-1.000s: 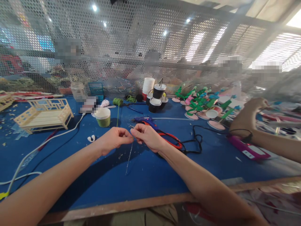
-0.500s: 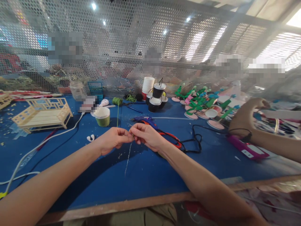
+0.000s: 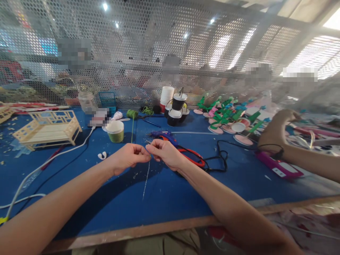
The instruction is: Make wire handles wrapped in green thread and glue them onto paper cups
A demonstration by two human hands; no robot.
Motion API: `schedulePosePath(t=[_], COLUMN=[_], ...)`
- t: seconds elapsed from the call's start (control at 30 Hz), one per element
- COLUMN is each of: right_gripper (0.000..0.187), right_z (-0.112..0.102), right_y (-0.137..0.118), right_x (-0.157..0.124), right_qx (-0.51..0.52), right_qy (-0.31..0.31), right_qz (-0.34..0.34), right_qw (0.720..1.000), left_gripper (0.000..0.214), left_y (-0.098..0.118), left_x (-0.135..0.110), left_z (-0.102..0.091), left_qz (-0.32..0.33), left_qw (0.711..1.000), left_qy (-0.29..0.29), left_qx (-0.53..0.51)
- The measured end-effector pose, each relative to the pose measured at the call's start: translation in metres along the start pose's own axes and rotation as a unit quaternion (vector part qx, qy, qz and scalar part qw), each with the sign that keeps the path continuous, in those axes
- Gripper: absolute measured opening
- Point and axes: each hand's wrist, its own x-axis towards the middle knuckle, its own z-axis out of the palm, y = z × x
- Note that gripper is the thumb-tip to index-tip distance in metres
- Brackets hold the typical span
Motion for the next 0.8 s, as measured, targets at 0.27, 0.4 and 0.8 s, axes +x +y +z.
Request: schedulePosePath(t=[0.27,0.4,0.8], right_gripper=[0.036,0.03,0.033], right_z=[0.0057,0.0022,-0.0012], right_y=[-0.0047,-0.005,-0.0009], right_x=[-0.0023,-0.0024,-0.0003], right_qx=[0.003,0.064,0.0], right_qy=[0.031,-0.031,-0.006], right_qz=[0.019,0.019,0.002], right_qw=[0.999,0.997,1.0], left_gripper=[0.019,0.019,0.028], left_y=[-0.0018,-0.0018,-0.0017], left_x=[0.001,0.0008,0.0014], left_z=[0.001,-0.0003,-0.0004], left_qz=[-0.005,-0.025,0.005], left_qw=[1.0,0.998,1.0], left_qy=[0.001,0.004,0.023], left_qx=[-0.028,-0.065,0.009])
